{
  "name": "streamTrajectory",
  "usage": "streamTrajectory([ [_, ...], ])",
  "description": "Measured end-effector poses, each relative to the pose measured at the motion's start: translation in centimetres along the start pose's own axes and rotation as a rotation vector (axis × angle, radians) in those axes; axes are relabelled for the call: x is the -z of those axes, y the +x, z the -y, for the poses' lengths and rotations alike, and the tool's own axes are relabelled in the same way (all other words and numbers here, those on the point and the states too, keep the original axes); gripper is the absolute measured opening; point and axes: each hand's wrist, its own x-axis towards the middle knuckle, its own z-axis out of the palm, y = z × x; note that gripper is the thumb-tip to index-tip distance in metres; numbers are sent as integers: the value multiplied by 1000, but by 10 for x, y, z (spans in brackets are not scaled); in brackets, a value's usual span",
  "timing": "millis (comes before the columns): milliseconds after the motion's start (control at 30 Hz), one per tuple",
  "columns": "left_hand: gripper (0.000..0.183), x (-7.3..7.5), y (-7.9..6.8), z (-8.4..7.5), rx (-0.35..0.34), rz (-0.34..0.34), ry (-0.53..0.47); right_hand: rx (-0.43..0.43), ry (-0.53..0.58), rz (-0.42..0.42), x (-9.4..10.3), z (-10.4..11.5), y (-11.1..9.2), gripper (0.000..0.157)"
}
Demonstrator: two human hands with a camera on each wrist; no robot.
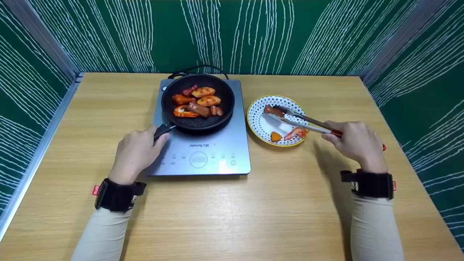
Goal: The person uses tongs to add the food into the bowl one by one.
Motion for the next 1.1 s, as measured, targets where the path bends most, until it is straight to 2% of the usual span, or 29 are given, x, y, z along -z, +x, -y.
streamTrajectory([
  [167, 38, 0, 0, 0, -3, -3, -2, 9, 21, -46, 1, 8, -1, 36],
  [400, 38, 1, 0, 0, -2, -1, -3, 32, 40, -110, 4, 31, -2, 42],
  [767, 39, -2, 1, 0, -5, -1, -9, 162, 45, -285, 1, 61, -3, 41],
  [933, 39, -2, 1, 0, 8, 15, -17, 204, 78, -273, 2, 80, 1, 39],
  [1100, 39, -1, 2, 0, 15, 18, -16, 324, 71, -239, 8, 108, 18, 35],
])
